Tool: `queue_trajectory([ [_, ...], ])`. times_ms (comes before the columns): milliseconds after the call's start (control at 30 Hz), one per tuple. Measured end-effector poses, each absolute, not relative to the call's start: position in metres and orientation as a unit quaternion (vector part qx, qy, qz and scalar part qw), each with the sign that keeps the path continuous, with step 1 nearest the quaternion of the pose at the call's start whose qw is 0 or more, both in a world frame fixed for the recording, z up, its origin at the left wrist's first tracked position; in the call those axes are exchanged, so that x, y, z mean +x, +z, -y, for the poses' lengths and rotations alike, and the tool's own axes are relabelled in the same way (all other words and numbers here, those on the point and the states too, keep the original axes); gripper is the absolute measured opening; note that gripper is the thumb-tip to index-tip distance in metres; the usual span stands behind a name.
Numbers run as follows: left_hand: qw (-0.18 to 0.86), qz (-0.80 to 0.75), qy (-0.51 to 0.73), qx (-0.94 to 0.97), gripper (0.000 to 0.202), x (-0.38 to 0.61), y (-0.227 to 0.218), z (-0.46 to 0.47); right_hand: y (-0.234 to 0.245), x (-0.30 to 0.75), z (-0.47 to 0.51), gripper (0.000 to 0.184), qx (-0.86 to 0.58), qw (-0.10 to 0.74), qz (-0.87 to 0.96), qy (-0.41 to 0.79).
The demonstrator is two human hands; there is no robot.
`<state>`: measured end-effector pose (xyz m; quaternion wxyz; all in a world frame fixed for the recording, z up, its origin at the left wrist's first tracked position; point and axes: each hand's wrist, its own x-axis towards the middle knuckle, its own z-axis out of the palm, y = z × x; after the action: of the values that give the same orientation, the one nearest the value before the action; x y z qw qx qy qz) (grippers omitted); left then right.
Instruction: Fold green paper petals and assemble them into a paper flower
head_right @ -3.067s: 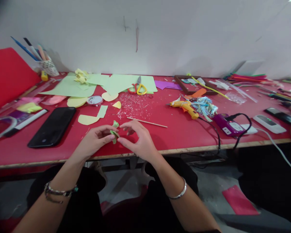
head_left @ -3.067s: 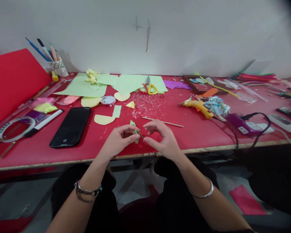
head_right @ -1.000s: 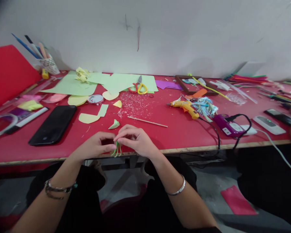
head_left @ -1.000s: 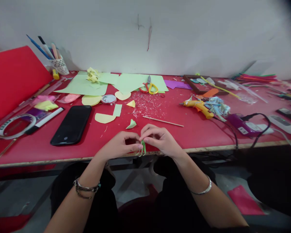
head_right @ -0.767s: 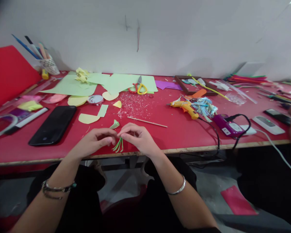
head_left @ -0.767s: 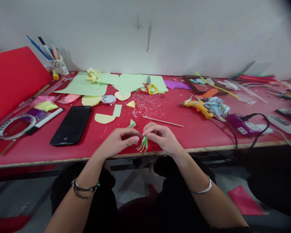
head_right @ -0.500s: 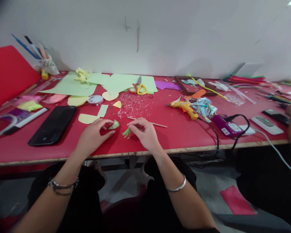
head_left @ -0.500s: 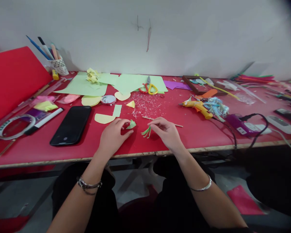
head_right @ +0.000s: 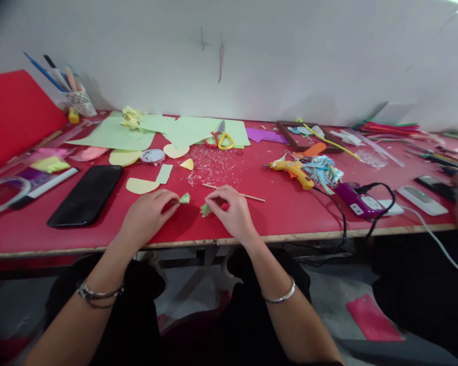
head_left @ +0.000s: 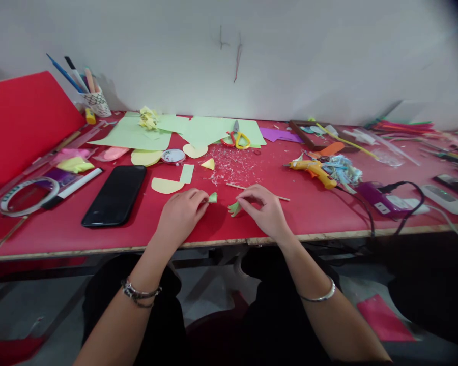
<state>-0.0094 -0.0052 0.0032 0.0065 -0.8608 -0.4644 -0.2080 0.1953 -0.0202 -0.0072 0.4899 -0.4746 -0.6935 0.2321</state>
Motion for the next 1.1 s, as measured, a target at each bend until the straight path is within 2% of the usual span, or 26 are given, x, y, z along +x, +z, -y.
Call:
queue_trajectory([
  [133, -0.052, 0.435, -0.220, -0.872, 0.011, -0.011, 0.003, 0.006, -0.007, 0.199, 0.019, 0.007, -0.470, 0.503, 0.681, 0.247],
  [300, -0.092, 0.361, -0.295, -0.880, 0.016, -0.008, 0.005, 0.005, -0.006, 0.201, 0.015, 0.008, -0.469, 0.533, 0.658, 0.250],
  [633, -0.022, 0.328, -0.238, -0.914, 0.020, 0.009, 0.006, 0.010, -0.003, 0.190, 0.024, 0.004, -0.464, 0.476, 0.721, 0.197],
  [733, -0.070, 0.315, -0.249, -0.913, 0.019, 0.013, 0.007, 0.010, -0.002, 0.191, 0.026, 0.005, -0.457, 0.447, 0.740, 0.210],
  [900, -0.164, 0.303, -0.288, -0.894, 0.014, 0.015, 0.006, 0.008, -0.001, 0.199, 0.026, 0.008, -0.418, 0.405, 0.754, 0.305],
  [1100, -0.211, 0.300, -0.296, -0.882, 0.013, 0.017, 0.006, 0.008, -0.003, 0.208, 0.025, 0.013, -0.403, 0.395, 0.747, 0.353],
])
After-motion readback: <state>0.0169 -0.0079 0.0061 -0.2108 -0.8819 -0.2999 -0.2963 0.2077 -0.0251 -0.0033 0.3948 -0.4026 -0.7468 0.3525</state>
